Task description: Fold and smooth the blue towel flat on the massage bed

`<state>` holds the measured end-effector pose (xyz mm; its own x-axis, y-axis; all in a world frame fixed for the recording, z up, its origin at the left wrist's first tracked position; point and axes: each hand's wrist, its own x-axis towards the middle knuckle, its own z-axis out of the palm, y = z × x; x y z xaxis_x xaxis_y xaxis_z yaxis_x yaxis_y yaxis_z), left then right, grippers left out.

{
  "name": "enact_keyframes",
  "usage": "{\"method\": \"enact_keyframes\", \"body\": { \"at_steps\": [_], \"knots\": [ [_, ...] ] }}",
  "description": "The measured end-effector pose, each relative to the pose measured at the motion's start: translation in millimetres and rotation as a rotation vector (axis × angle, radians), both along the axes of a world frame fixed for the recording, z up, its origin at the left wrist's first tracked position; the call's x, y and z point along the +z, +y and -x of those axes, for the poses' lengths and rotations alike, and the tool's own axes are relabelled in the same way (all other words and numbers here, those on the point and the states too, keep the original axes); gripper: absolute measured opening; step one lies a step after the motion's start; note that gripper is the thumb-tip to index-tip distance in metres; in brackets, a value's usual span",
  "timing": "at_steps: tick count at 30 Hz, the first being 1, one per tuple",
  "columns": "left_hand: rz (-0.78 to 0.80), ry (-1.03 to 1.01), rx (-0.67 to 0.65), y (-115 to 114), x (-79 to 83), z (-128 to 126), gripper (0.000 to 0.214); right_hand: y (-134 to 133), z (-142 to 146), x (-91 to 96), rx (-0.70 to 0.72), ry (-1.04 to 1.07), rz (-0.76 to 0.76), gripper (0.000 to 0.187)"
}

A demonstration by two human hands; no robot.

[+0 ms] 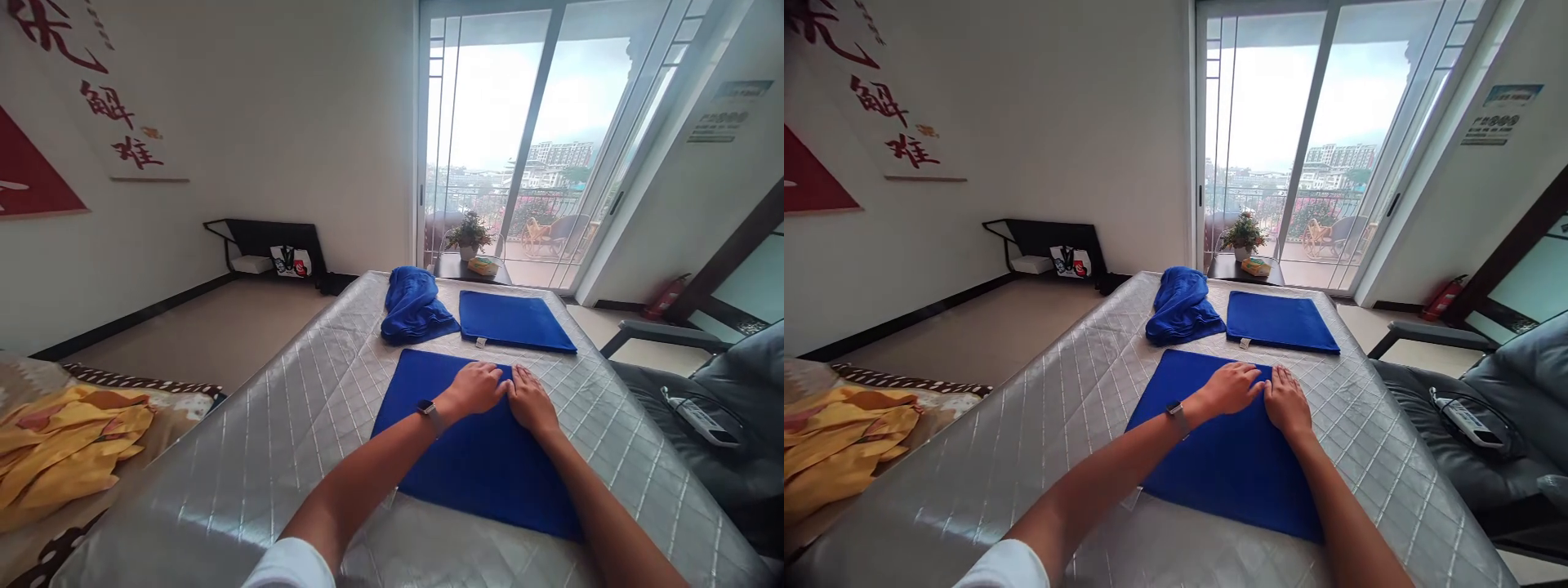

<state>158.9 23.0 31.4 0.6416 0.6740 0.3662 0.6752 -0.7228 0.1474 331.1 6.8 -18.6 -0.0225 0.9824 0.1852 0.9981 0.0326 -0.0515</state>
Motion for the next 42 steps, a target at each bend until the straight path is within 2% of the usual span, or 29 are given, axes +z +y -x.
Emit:
{"method": "enact_keyframes", "body": {
  "at_steps": [3,5,7,10,17,19,21,26,32,38,42],
  "knots": [
    [0.051,0.043,0.047,-2,-13.5,-33,0.052,-2,-2,-0.2,0.023,-0.015,0.003,0.057],
    [0.124,0.066,0.082,0,-22.6,-38,0.059,-2,-1,0.8,0.002,-0.003,0.014,0.057],
    [0.167,0.048,0.098,2,-29.9,-30,0.063,-2,1,2.8,-0.014,0.006,0.020,0.059],
    [0.204,0.019,0.146,5,-34.2,-1,0.068,-2,4,6.1,-0.030,0.025,0.018,0.061],
    [0.259,0.026,0.395,16,-30.8,104,0.066,-1,4,6.5,-0.042,0.066,0.031,0.063],
    [0.260,0.018,0.449,19,-31.9,123,0.067,-1,3,5.2,-0.046,0.065,0.030,0.064],
    [0.253,0.010,0.471,19,-32.8,132,0.070,0,3,4.1,-0.053,0.056,0.028,0.064],
    [0.263,-0.011,0.480,17,-31.3,129,0.077,1,3,5.2,-0.061,0.026,0.060,0.064],
    [0.254,-0.031,0.474,18,-32.4,129,0.078,2,4,17.2,-0.088,-0.026,0.177,0.066],
    [0.245,-0.049,0.475,17,-35.6,127,0.074,-11,8,15.4,-0.068,-0.027,0.135,0.067],
    [0.256,-0.001,0.471,19,-31.9,129,0.075,-17,10,11.0,-0.091,0.017,0.125,0.067]
  ]
}}
